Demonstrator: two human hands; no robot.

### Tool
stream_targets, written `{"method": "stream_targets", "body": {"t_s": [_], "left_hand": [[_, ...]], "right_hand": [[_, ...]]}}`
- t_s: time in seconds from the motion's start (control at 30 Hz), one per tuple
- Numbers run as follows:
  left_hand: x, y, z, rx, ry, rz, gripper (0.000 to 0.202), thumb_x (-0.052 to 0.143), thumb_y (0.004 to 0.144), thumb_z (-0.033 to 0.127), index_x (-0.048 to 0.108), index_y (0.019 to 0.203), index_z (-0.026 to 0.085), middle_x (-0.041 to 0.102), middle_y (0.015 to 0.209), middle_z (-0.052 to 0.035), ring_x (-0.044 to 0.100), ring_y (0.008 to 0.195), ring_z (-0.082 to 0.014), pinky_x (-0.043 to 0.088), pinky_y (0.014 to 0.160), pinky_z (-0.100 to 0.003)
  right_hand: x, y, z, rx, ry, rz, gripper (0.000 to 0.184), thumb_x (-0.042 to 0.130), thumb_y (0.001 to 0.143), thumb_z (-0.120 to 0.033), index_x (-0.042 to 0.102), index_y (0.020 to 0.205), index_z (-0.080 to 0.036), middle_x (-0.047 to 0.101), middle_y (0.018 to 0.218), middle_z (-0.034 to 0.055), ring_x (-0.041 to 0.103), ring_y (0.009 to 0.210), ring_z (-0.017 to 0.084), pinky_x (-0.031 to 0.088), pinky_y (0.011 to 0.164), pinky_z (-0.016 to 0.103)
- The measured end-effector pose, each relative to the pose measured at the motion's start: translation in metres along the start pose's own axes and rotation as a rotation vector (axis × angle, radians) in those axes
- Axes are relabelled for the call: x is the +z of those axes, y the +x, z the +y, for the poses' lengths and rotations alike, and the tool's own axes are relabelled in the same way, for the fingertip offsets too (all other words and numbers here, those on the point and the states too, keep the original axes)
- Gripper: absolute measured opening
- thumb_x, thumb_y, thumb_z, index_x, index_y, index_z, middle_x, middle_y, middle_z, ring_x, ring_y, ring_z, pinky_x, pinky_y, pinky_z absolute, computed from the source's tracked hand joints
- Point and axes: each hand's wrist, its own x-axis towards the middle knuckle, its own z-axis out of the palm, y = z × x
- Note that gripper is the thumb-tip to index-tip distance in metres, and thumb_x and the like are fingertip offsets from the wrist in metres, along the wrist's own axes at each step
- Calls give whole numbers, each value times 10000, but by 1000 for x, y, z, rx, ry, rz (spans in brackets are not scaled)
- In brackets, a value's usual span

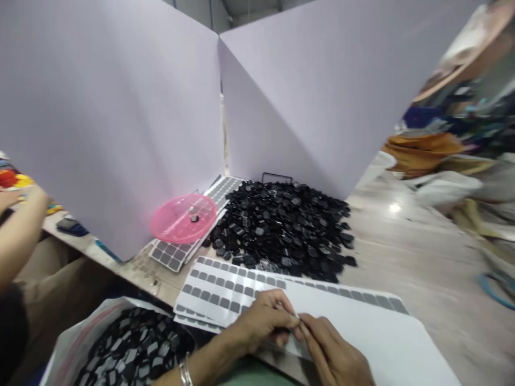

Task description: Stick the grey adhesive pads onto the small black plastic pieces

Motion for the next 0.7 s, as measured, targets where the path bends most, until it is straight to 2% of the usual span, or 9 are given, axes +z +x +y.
{"method": "stream_targets", "body": {"t_s": [0.07,0.13,0.23,0.37,0.7], "left_hand": [[1,-4,3,0,-8,-40,317,746,637,334,502,760,173,670,618,-32,445,312,-55,182,293,-145],[1,-7,5,4,1,-87,319,708,716,397,496,791,172,672,666,-35,472,343,-52,161,304,-143],[1,-12,9,-17,46,-99,330,744,702,320,516,887,172,665,746,-15,514,419,-45,248,350,-130],[4,-17,14,-49,95,-87,382,765,633,170,521,927,177,650,776,12,512,455,-33,290,388,-124],[3,-13,9,-78,64,-73,382,755,619,149,504,905,178,660,796,4,512,441,-36,278,389,-136]], "right_hand": [[-7,9,-19,151,83,-30,247,358,986,-236,563,1124,-228,627,803,37,648,648,158,518,560,239],[-12,16,-29,216,113,-57,241,339,991,-229,573,1044,-218,597,777,29,619,647,154,495,575,247],[-16,17,-32,268,101,-98,253,315,992,-215,561,936,-209,572,773,32,588,660,155,468,599,257],[-19,16,-31,277,79,-111,235,316,982,-196,549,953,-195,569,797,41,580,677,160,457,610,262],[-20,18,-33,239,5,-116,250,314,989,-195,562,1003,-179,561,786,40,560,654,157,424,596,261]]}}
